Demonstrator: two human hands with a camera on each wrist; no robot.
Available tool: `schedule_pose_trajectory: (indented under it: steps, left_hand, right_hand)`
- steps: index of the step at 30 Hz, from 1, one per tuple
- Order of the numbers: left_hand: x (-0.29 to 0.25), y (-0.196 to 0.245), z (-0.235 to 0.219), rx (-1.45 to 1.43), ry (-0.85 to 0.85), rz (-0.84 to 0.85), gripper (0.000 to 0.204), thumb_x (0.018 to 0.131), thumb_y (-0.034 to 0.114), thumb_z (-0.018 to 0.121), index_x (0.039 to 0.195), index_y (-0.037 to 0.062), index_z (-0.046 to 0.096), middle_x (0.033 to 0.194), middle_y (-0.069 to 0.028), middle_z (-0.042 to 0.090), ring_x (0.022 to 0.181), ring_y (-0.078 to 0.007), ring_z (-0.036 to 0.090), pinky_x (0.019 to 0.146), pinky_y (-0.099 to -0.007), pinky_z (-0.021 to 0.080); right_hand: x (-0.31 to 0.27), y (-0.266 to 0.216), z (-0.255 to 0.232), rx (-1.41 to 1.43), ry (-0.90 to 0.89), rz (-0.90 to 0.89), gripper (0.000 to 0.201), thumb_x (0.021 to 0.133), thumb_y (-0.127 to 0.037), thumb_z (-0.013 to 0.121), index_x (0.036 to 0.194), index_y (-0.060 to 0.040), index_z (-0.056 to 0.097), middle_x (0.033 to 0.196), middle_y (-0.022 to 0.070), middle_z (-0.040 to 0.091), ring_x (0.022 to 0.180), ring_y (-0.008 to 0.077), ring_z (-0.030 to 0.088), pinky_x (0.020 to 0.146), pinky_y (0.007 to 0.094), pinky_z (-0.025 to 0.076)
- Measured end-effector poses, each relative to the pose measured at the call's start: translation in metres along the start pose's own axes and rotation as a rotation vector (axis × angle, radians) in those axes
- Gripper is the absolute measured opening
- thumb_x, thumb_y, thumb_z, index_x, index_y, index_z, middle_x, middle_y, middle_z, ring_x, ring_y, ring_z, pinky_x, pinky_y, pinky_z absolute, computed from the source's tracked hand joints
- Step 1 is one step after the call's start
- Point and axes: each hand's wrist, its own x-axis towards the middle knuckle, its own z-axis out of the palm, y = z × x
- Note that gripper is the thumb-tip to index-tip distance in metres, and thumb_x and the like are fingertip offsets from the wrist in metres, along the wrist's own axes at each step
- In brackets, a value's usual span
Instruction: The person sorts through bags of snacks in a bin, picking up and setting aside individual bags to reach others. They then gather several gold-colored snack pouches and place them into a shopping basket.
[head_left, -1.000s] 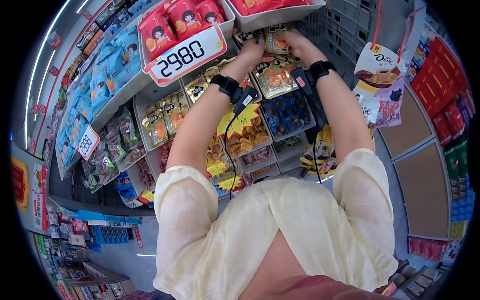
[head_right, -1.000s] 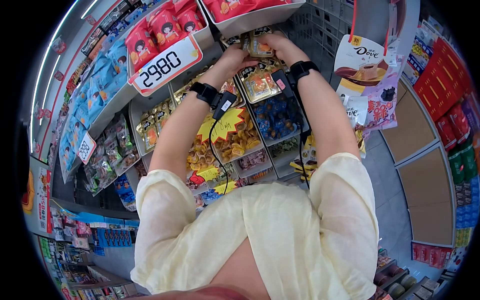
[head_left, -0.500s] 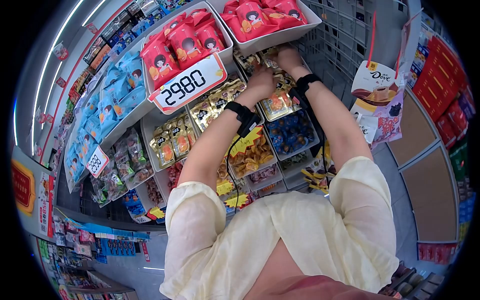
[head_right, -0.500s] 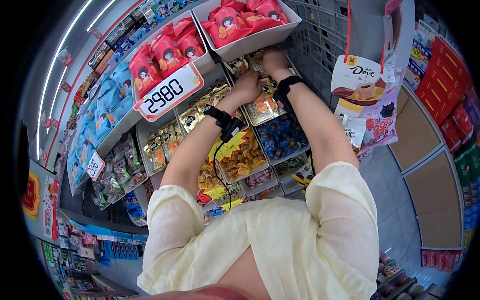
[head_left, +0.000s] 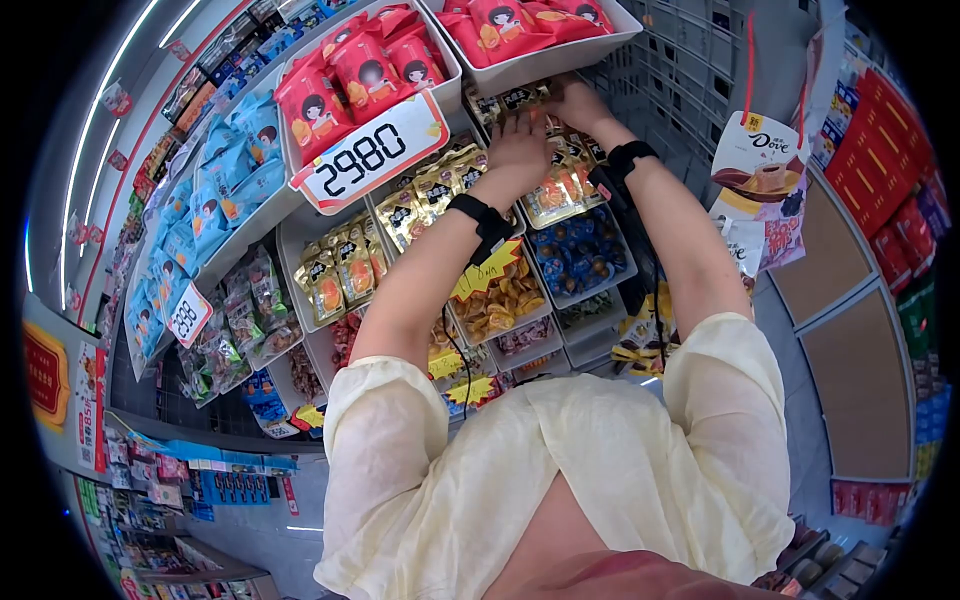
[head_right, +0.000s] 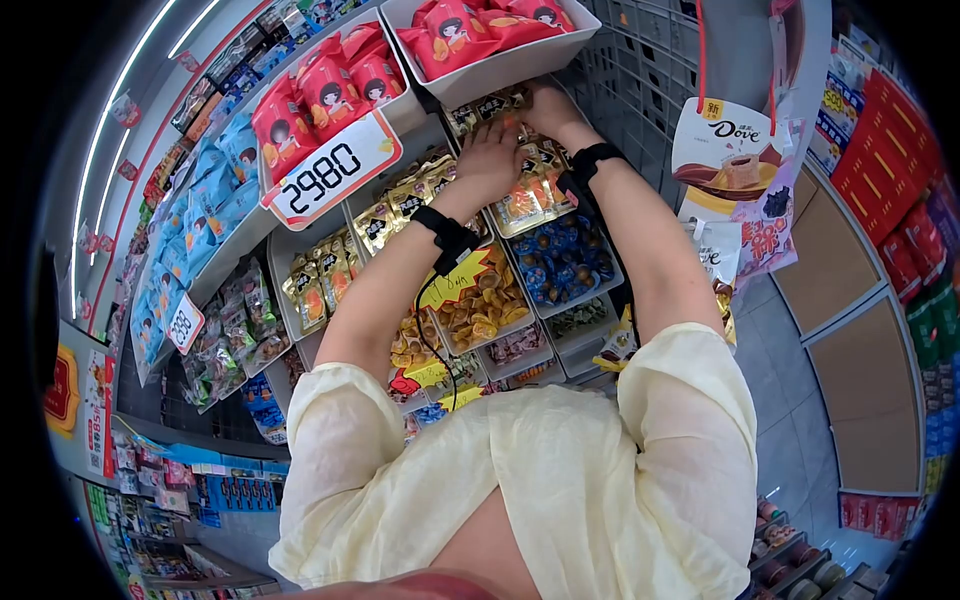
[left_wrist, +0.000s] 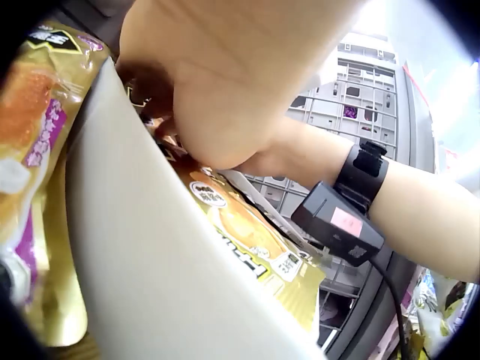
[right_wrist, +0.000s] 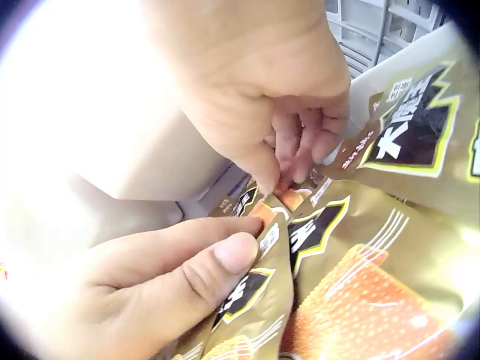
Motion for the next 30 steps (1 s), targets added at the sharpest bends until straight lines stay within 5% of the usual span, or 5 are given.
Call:
schedule_pose_trajectory:
  steps: [8, 13, 17, 20, 30]
  left_hand:
    - [-0.006, -0.005, 0.003, -0.005, 0.209, 0.244, 0.052, 0.096, 0.039, 0.042, 0.130, 0.0004, 0.050, 0.140, -0.0214, 0.044, 0.130, -0.0360, 0.039, 0.107, -0.0511, 0.030]
    - [-0.002, 0.005, -0.013, 0.074, -0.117, -0.035, 0.054, 0.097, 0.039, 0.042, 0.134, 0.0002, 0.045, 0.144, -0.0224, 0.038, 0.135, -0.0382, 0.033, 0.111, -0.0488, 0.026]
    - [-0.015, 0.008, -0.010, -0.076, 0.089, 0.198, 0.059, 0.096, 0.043, 0.044, 0.139, 0.0027, 0.040, 0.147, -0.0232, 0.034, 0.138, -0.0399, 0.028, 0.112, -0.0501, 0.025]
    - [-0.039, 0.024, -0.042, -0.257, -0.106, 0.379, 0.063, 0.095, 0.047, 0.045, 0.143, 0.0080, 0.035, 0.148, -0.0227, 0.031, 0.139, -0.0400, 0.026, 0.111, -0.0503, 0.026]
    - [-0.046, 0.013, -0.017, -0.219, -0.099, 0.294, 0.074, 0.090, 0.050, 0.055, 0.142, 0.0023, 0.034, 0.149, -0.0214, 0.030, 0.137, -0.0406, 0.030, 0.110, -0.0503, 0.029]
  right_hand:
    - [-0.011, 0.011, 0.003, -0.150, 0.225, -0.096, 0.022, 0.086, -0.014, 0.052, 0.102, -0.0050, 0.064, 0.096, 0.0199, 0.066, 0.091, 0.0391, 0.062, 0.079, 0.0434, 0.050]
    - [-0.012, 0.007, -0.001, -0.150, 0.275, -0.105, 0.022, 0.087, -0.016, 0.052, 0.101, -0.0066, 0.065, 0.096, 0.0191, 0.066, 0.092, 0.0391, 0.062, 0.081, 0.0437, 0.049]
    - [-0.001, 0.012, -0.002, -0.194, 0.133, -0.055, 0.026, 0.084, -0.020, 0.054, 0.104, -0.0070, 0.067, 0.100, 0.0195, 0.066, 0.095, 0.0374, 0.062, 0.081, 0.0438, 0.050]
    - [0.002, 0.007, -0.014, -0.272, -0.105, 0.013, 0.027, 0.083, -0.021, 0.056, 0.102, -0.0063, 0.067, 0.100, 0.0189, 0.067, 0.093, 0.0370, 0.063, 0.081, 0.0423, 0.051]
    - [-0.104, -0.030, -0.076, -0.597, -0.643, 0.178, 0.024, 0.069, -0.013, 0.071, 0.089, -0.0032, 0.062, 0.084, 0.0151, 0.065, 0.083, 0.0319, 0.064, 0.071, 0.0393, 0.051]
